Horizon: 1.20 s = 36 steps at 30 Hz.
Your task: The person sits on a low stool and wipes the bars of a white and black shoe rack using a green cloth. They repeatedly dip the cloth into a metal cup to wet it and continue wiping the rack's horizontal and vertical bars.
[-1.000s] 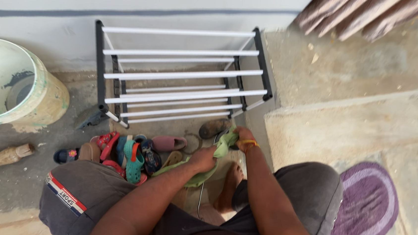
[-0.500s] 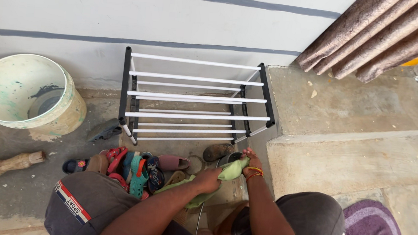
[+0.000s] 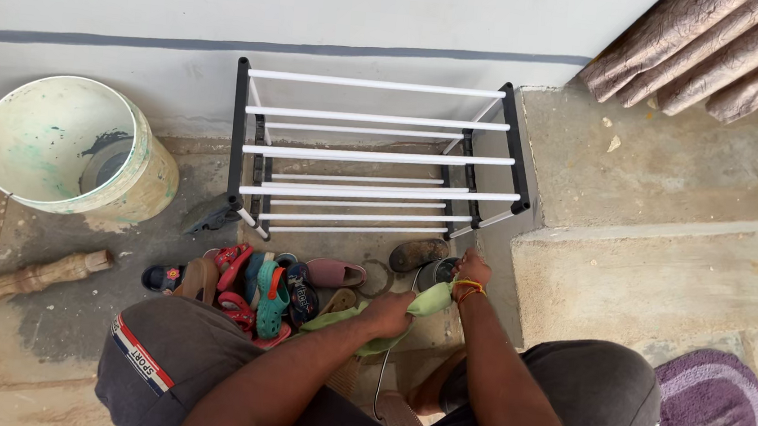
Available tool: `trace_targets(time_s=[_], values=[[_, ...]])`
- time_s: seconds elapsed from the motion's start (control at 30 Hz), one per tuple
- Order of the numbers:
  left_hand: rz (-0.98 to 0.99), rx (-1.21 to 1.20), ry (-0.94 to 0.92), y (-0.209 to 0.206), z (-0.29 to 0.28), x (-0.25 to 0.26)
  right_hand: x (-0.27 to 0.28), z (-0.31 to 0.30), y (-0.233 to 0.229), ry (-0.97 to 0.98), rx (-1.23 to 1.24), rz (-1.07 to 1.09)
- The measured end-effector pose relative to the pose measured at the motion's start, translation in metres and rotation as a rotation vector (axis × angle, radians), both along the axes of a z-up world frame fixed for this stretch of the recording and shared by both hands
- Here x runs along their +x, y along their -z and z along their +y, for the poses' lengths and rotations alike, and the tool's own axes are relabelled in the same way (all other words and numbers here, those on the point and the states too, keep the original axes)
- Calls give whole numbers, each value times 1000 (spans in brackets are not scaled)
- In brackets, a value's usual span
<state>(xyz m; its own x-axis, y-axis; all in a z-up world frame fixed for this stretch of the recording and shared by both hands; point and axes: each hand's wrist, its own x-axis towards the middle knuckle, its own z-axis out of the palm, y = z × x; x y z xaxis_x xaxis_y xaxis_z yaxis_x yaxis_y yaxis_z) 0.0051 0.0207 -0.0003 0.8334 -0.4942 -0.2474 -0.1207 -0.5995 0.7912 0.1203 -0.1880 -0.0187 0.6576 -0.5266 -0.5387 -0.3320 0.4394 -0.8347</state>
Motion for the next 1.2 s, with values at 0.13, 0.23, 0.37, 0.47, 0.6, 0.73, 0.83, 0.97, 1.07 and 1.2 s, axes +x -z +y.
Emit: trace_targets(time_s=[0.13, 0.23, 0.37, 0.47, 0.6, 0.73, 0.83, 0.97, 1.07, 1.2], values=[[23, 2, 15, -7, 1, 6, 0, -3, -2, 48, 55, -64], [-6, 23, 33, -8, 3, 5, -7, -3, -4, 41, 157, -57], [-24, 21, 33, -19, 8, 6, -12, -8, -15, -220, 269, 5], [76, 109, -58, -35, 12, 11, -14, -10, -28, -400, 124, -5], [101, 60, -271, -46, 25, 4, -29, -13, -40, -672, -13, 19], [-315, -87, -505, -61, 56, 9, -26, -5, -67, -882, 22, -122], [-292, -260, -699, -75, 85, 1, -34, 6, -91, -926, 153, -280], [-334, -633, -604, -109, 127, -9, -51, 25, -138, -852, 367, -418], [-90, -687, -577, -136, 157, -24, -63, 42, -176, -809, 461, -311], [293, -396, -534, -156, 170, -43, -84, 71, -212, -950, 409, -337]])
